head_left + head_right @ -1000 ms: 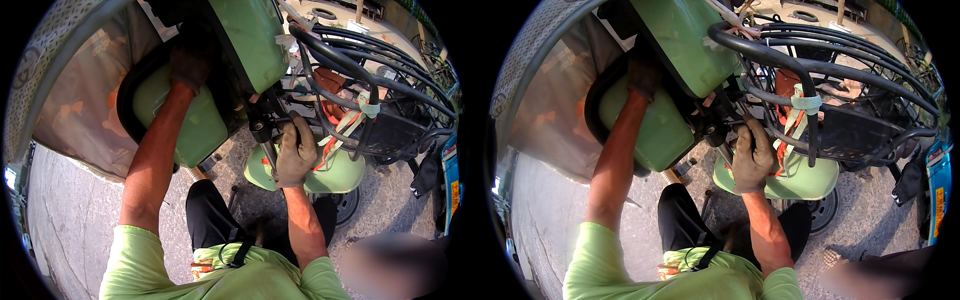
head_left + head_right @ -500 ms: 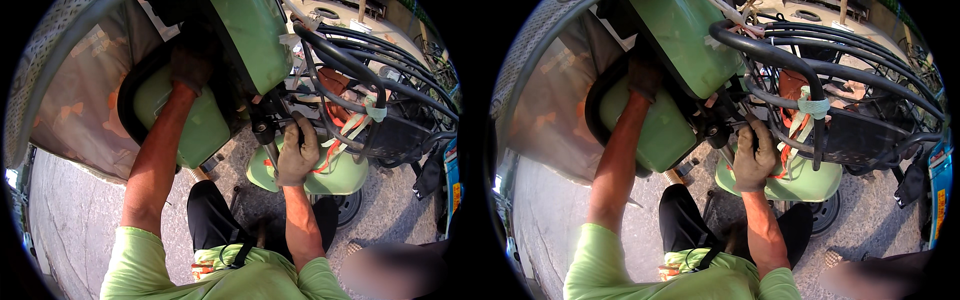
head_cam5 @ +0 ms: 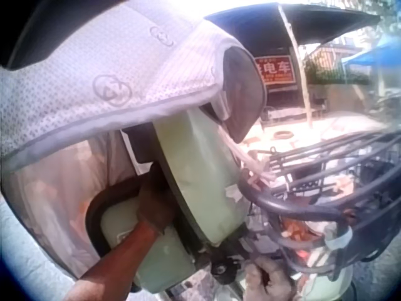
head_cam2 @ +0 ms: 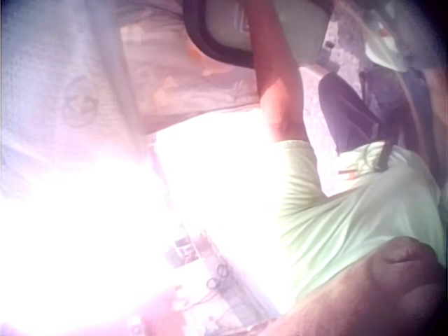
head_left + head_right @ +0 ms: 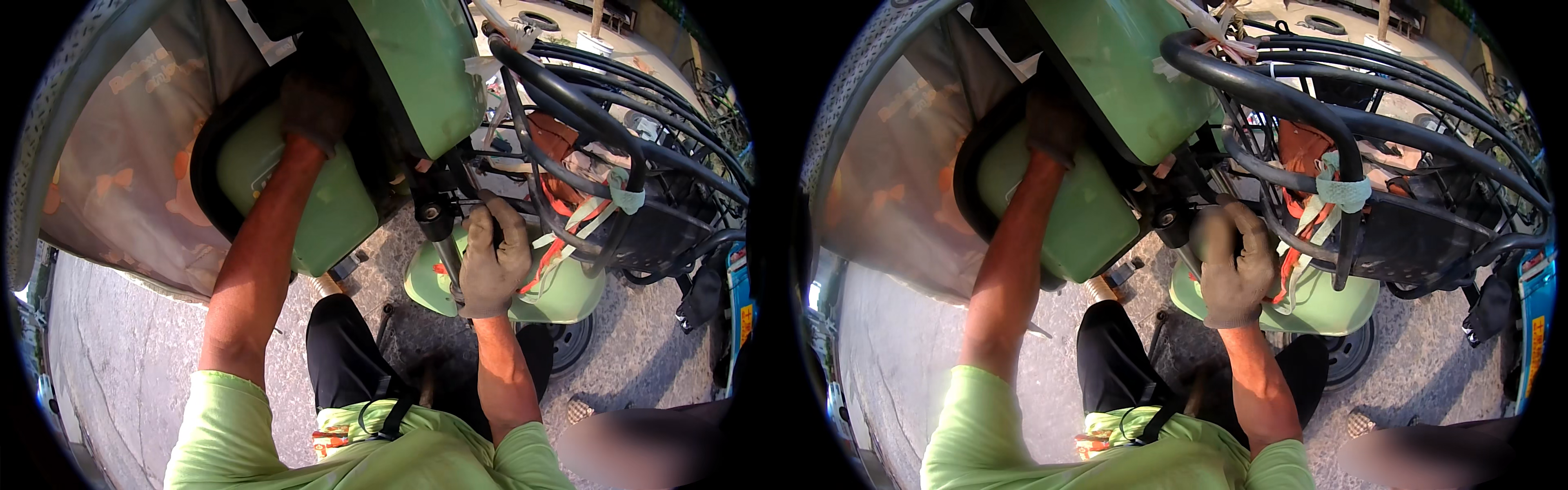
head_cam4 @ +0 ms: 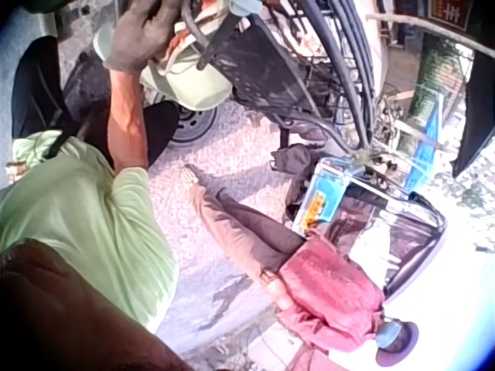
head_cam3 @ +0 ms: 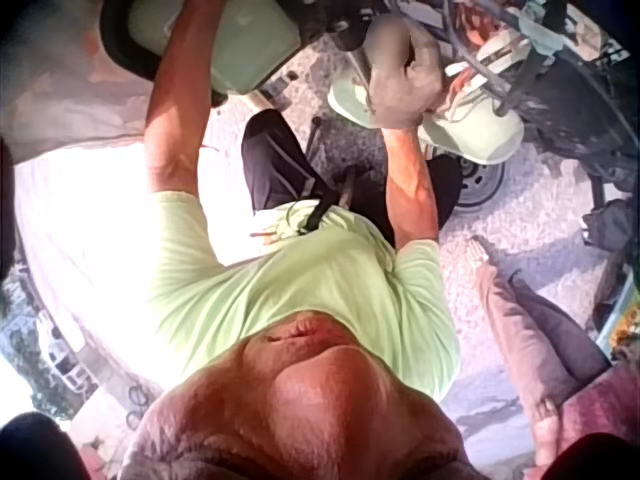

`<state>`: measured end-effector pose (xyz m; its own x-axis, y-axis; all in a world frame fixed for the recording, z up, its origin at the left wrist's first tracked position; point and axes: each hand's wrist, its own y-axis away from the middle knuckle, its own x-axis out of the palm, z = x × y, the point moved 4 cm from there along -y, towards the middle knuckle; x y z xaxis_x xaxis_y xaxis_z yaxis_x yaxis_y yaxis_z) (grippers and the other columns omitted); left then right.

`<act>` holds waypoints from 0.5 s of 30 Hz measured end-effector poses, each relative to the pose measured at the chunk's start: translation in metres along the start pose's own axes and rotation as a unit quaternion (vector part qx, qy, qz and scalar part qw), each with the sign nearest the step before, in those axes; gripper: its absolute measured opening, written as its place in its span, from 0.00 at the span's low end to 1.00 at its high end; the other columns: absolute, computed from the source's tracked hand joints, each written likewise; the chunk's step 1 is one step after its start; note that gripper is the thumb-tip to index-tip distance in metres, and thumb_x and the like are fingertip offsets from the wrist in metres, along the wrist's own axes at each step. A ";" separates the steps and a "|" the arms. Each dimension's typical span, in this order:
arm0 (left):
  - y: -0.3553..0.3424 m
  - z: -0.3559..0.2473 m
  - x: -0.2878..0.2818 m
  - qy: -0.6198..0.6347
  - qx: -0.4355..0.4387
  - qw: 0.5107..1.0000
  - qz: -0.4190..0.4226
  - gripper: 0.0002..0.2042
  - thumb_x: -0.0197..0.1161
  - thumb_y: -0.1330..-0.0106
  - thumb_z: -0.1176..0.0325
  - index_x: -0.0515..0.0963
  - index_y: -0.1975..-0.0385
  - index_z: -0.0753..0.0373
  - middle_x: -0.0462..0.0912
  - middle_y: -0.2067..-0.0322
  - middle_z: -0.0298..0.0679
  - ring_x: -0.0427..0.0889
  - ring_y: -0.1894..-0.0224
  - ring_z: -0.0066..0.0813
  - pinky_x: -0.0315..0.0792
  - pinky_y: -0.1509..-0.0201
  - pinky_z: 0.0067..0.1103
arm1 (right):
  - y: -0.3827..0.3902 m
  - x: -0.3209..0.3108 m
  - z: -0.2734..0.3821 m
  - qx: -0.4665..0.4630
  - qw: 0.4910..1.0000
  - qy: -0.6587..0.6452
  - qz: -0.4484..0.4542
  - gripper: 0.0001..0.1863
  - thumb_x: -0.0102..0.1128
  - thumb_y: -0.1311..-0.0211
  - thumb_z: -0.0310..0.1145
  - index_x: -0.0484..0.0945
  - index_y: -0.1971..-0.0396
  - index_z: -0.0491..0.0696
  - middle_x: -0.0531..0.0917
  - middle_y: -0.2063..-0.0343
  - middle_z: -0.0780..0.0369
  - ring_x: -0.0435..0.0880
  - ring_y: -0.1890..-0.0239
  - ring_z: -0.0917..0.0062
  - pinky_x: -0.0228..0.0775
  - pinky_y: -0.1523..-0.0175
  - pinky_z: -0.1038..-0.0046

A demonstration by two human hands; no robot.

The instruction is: The person kneels beside a green scooter and uses a wrench to tighten or adjust a bolt on the front fork assembly. They repeatedly reposition the tool and apply force to the fastener throughout the clip.

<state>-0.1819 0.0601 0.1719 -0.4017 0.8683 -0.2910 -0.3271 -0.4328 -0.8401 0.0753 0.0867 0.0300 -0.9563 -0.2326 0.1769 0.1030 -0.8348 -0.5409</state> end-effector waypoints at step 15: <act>0.007 0.004 -0.003 0.023 -0.073 0.997 0.023 0.14 0.62 0.41 0.60 0.80 0.57 0.56 0.79 0.57 0.46 0.79 0.54 0.48 0.77 0.55 0.38 | 0.007 0.000 0.015 0.024 0.996 0.057 0.060 0.15 0.53 0.32 0.30 0.73 0.49 0.39 0.78 0.69 0.63 0.73 0.71 0.87 0.67 0.66 0.82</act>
<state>-0.1865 0.0537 0.1689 -0.3719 0.8601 -0.3491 -0.1796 -0.4357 -0.8820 0.0802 0.0730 0.0386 -0.9607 -0.2769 0.0173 0.2294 -0.8280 -0.5116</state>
